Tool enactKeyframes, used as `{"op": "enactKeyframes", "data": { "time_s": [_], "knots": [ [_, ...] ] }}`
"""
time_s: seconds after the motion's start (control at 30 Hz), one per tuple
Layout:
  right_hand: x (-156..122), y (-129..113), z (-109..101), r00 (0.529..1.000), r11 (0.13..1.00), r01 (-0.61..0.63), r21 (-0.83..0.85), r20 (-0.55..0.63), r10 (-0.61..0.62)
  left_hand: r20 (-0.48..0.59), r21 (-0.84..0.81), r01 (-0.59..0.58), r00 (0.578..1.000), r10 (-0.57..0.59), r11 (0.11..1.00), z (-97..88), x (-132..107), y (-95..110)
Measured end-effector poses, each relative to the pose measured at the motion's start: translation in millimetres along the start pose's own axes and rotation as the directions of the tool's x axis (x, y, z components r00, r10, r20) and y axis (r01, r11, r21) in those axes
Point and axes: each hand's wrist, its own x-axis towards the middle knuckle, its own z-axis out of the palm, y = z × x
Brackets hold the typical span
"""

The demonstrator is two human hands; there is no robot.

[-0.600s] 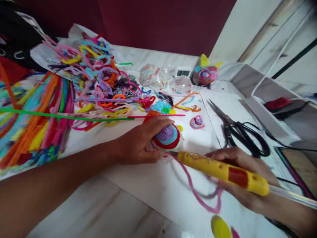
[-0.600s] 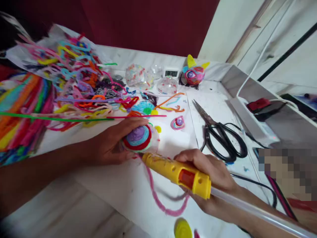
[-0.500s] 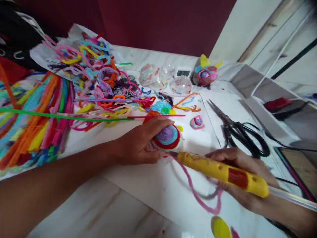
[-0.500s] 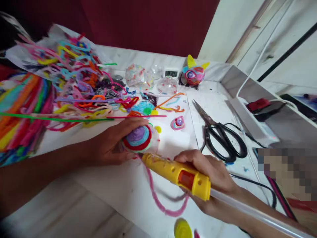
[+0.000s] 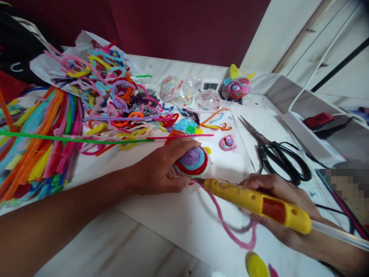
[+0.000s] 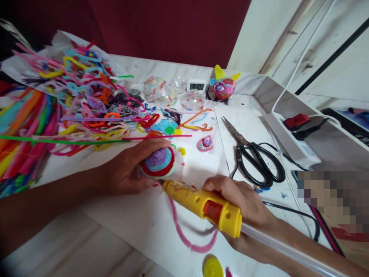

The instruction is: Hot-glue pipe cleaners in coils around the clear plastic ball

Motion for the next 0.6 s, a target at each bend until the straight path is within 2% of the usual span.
{"op": "enactKeyframes", "data": {
  "time_s": [0.2,0.4,0.6],
  "knots": [
    [-0.2,0.4,-1.3,0.999,0.998,0.039,-0.038,-0.022,-0.04,-0.001,-0.007,0.006,1.0,-0.006,1.0,0.0,-0.7,0.2],
    [0.9,1.6,-3.1,0.998,0.997,0.065,-0.047,0.023,-0.064,0.009,0.006,0.019,1.0,-0.019,1.0,-0.7,-0.6,1.2],
    [-1.0,1.6,-5.5,0.999,0.997,0.046,-0.054,-0.001,-0.046,0.003,0.011,0.014,1.0,-0.014,1.0,0.3,-2.6,-2.2]
  ]
}}
